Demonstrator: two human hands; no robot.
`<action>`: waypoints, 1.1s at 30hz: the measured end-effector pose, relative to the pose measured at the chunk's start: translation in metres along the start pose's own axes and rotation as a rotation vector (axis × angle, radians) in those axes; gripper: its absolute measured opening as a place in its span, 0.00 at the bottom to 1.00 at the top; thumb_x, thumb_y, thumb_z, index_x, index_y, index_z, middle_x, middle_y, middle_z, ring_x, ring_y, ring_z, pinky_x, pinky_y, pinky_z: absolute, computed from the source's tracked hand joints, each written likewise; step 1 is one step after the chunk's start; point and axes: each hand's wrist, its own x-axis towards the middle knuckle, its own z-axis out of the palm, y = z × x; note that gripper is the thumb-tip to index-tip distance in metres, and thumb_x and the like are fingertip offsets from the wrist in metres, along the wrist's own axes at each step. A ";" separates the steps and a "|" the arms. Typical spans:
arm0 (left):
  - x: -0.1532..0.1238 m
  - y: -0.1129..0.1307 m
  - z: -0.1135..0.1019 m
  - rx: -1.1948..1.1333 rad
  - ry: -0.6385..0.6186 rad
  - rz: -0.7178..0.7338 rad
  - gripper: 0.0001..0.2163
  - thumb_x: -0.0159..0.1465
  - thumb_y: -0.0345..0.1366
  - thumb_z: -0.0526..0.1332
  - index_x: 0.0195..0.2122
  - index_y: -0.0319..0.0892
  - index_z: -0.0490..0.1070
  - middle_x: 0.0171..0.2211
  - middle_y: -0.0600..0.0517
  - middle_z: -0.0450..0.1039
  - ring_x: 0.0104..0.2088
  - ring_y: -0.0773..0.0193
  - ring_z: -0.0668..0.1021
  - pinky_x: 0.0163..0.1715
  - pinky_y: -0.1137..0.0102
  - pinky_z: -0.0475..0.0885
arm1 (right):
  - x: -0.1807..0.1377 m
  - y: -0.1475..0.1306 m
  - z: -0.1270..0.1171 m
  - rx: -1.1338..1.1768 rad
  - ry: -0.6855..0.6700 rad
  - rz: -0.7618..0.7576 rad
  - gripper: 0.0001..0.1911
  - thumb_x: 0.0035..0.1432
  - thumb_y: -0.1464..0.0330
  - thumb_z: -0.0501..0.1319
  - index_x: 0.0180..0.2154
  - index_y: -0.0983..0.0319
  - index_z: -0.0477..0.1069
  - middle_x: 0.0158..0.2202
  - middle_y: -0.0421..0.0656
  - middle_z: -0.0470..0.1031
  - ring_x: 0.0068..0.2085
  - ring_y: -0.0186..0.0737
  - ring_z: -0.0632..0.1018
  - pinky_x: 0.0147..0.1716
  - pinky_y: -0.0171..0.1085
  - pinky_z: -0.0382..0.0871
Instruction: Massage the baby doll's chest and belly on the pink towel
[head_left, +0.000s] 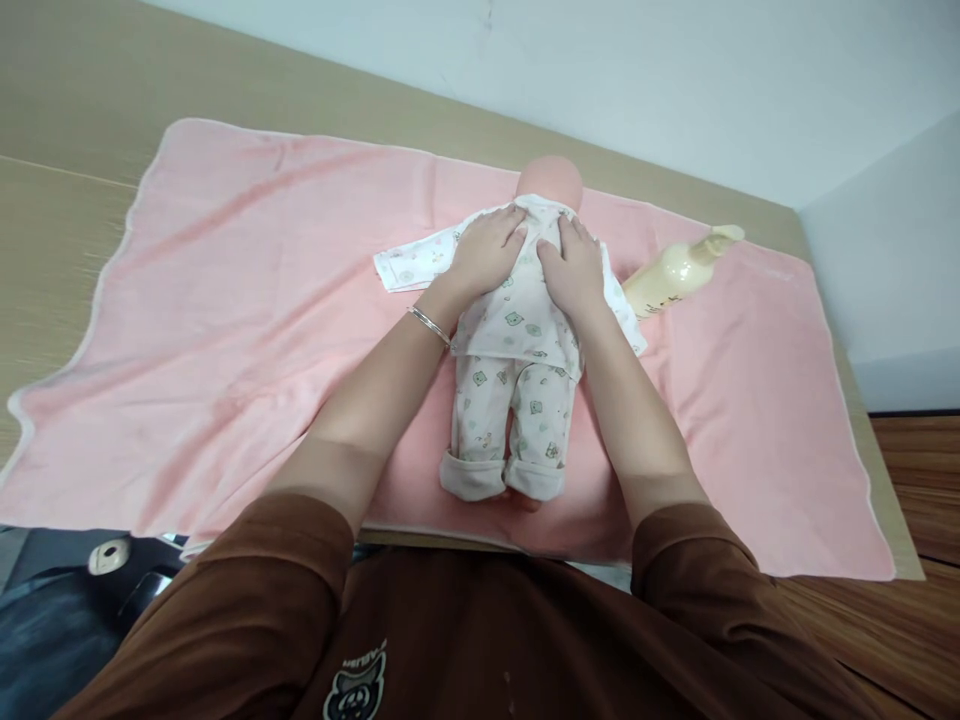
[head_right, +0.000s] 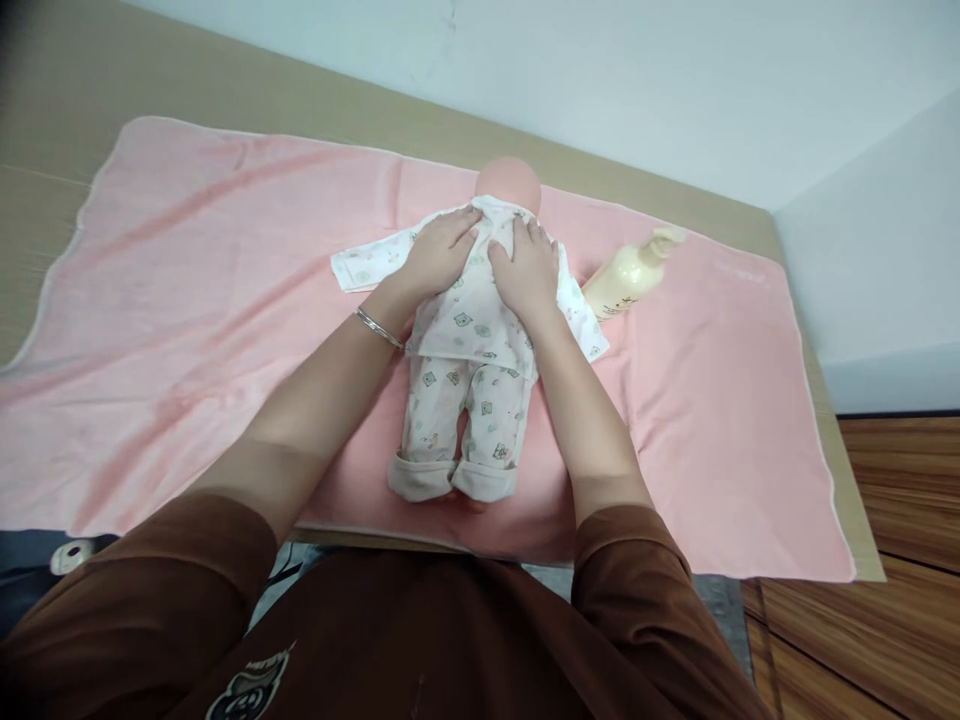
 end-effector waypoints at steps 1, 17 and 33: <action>-0.002 0.003 0.001 0.014 0.022 -0.011 0.25 0.80 0.46 0.50 0.71 0.48 0.74 0.76 0.47 0.71 0.77 0.54 0.72 0.81 0.58 0.61 | 0.003 0.005 0.003 0.019 0.017 -0.016 0.37 0.76 0.51 0.46 0.77 0.60 0.60 0.81 0.55 0.59 0.82 0.62 0.61 0.80 0.74 0.51; -0.015 0.034 0.000 0.099 0.117 -0.190 0.20 0.80 0.43 0.51 0.59 0.45 0.81 0.61 0.42 0.84 0.67 0.46 0.80 0.73 0.53 0.70 | 0.024 0.046 0.020 0.190 0.045 -0.190 0.44 0.71 0.36 0.53 0.76 0.53 0.65 0.81 0.47 0.61 0.83 0.61 0.59 0.82 0.69 0.54; -0.018 0.045 -0.003 0.118 0.090 -0.254 0.21 0.80 0.44 0.50 0.63 0.47 0.78 0.64 0.42 0.82 0.70 0.46 0.78 0.76 0.51 0.66 | 0.027 0.051 0.019 0.261 0.016 -0.187 0.47 0.68 0.33 0.55 0.75 0.53 0.66 0.82 0.47 0.61 0.83 0.61 0.59 0.84 0.66 0.49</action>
